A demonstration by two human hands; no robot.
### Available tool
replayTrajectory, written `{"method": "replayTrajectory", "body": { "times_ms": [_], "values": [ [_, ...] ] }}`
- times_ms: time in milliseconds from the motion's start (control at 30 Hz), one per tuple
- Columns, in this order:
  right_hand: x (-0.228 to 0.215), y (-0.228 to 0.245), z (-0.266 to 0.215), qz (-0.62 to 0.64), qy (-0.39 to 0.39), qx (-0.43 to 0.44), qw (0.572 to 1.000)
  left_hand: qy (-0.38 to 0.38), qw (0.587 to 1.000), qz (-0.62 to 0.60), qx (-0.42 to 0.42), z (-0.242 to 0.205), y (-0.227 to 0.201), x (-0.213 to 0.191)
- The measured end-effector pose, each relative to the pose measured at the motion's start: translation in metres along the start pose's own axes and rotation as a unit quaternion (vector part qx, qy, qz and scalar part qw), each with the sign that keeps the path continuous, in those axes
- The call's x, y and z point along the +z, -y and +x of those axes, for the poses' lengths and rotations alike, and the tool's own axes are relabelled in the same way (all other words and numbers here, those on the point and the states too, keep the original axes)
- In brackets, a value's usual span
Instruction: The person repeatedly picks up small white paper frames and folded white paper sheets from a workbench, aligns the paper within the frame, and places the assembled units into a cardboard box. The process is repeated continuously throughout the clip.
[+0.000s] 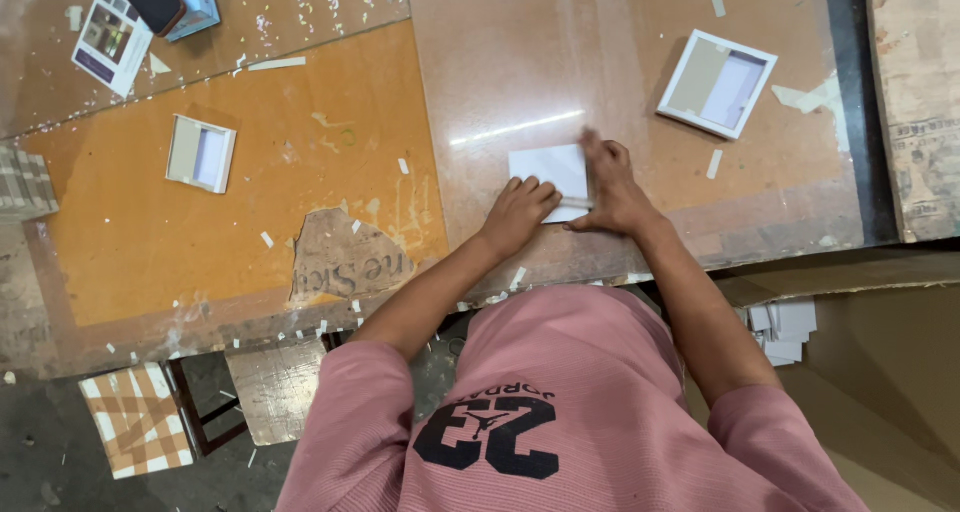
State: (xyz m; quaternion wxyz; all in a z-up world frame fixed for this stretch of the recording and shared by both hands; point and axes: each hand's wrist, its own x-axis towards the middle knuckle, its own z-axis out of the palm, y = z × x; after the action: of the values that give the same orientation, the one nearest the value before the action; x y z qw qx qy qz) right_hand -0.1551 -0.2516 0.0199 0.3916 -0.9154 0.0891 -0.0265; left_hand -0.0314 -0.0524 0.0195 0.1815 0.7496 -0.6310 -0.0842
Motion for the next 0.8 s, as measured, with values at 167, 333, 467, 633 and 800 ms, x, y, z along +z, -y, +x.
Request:
{"method": "replayTrajectory", "body": {
  "times_ms": [167, 333, 467, 633, 800],
  "values": [
    [-0.013, 0.012, 0.004, -0.062, 0.032, 0.007, 0.998, 0.058, 0.998, -0.022, -0.015, -0.067, 0.023, -0.003],
    [-0.028, 0.003, -0.061, -0.043, -0.094, 0.055, 0.993, 0.008, 1.000, 0.005, -0.023, -0.131, 0.045, -0.023],
    [-0.032, -0.015, -0.229, -0.070, -0.361, 0.192, 0.910, -0.070, 0.993, 0.036, -0.089, -0.142, 0.045, -0.016],
    [-0.027, -0.021, -0.363, -0.161, -0.370, 0.560, 0.723, -0.089, 0.989, 0.053, -0.103, -0.139, 0.045, -0.001],
    [-0.048, -0.041, -0.270, -0.027, -0.481, 0.345, 0.805, -0.080, 0.988, 0.053, -0.117, -0.142, 0.048, -0.001]
  ]
}}
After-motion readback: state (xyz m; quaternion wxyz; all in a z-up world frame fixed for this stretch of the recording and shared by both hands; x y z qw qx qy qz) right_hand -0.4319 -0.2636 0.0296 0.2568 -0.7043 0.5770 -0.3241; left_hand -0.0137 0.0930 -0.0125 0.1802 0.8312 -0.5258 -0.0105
